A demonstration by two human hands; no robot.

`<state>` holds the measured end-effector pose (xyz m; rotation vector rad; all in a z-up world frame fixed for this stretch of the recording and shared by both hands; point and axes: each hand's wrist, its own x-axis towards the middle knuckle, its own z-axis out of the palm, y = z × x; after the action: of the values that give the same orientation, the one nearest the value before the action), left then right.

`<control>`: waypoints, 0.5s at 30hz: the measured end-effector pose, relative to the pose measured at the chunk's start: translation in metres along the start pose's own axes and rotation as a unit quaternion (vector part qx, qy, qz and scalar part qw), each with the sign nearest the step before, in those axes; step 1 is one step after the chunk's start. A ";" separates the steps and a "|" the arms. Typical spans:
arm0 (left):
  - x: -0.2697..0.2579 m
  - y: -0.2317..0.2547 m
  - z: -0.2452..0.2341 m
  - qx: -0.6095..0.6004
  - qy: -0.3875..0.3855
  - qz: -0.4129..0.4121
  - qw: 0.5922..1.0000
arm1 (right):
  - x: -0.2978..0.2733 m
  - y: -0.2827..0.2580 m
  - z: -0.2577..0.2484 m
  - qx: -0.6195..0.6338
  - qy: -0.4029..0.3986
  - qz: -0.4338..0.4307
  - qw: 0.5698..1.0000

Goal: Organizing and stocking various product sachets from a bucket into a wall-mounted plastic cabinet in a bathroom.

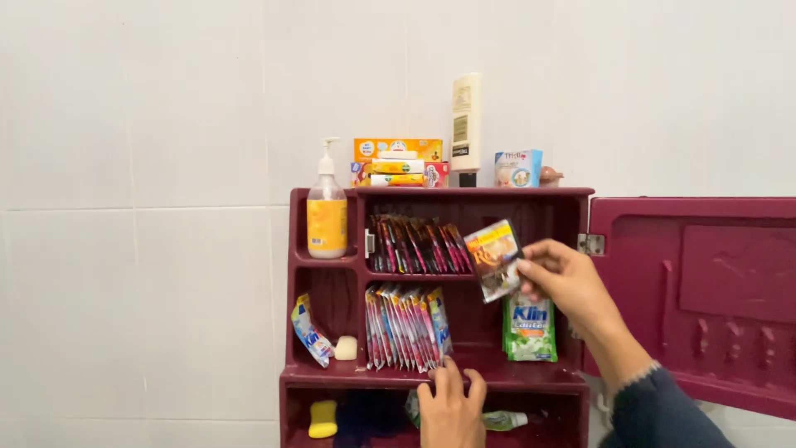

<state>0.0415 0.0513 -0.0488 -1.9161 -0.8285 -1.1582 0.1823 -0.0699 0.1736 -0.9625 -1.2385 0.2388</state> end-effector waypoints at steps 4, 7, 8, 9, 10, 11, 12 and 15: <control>0.000 0.000 0.004 -0.014 -0.025 0.011 1.000 | 0.040 0.002 0.021 -0.020 0.024 0.015 0.999; -0.001 0.000 0.007 -0.023 -0.009 0.012 1.000 | 0.043 -0.018 0.041 -0.068 0.061 0.030 0.995; -0.002 0.000 0.008 -0.028 0.028 0.012 0.999 | 0.040 -0.030 0.049 -0.116 0.087 0.048 0.988; -0.001 -0.001 0.009 -0.029 0.028 0.013 0.999 | 0.049 -0.026 0.050 -0.116 0.088 0.048 0.988; -0.001 0.000 0.009 -0.028 0.035 0.010 0.999 | 0.057 -0.020 0.052 -0.159 0.089 0.038 0.983; -0.002 0.001 0.009 -0.027 0.042 0.008 0.999 | 0.065 -0.015 0.053 -0.201 0.090 0.028 0.975; -0.002 0.001 0.008 -0.028 0.041 0.008 0.999 | 0.065 -0.018 0.059 -0.202 0.090 0.030 0.975; 0.000 0.001 0.004 -0.034 0.031 0.006 0.999 | 0.069 -0.024 0.076 -0.304 0.113 0.027 0.945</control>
<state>0.0442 0.0538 -0.0502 -1.9272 -0.7525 -1.2463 0.1330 -0.0033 0.2390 -1.5111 -1.0885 -0.2270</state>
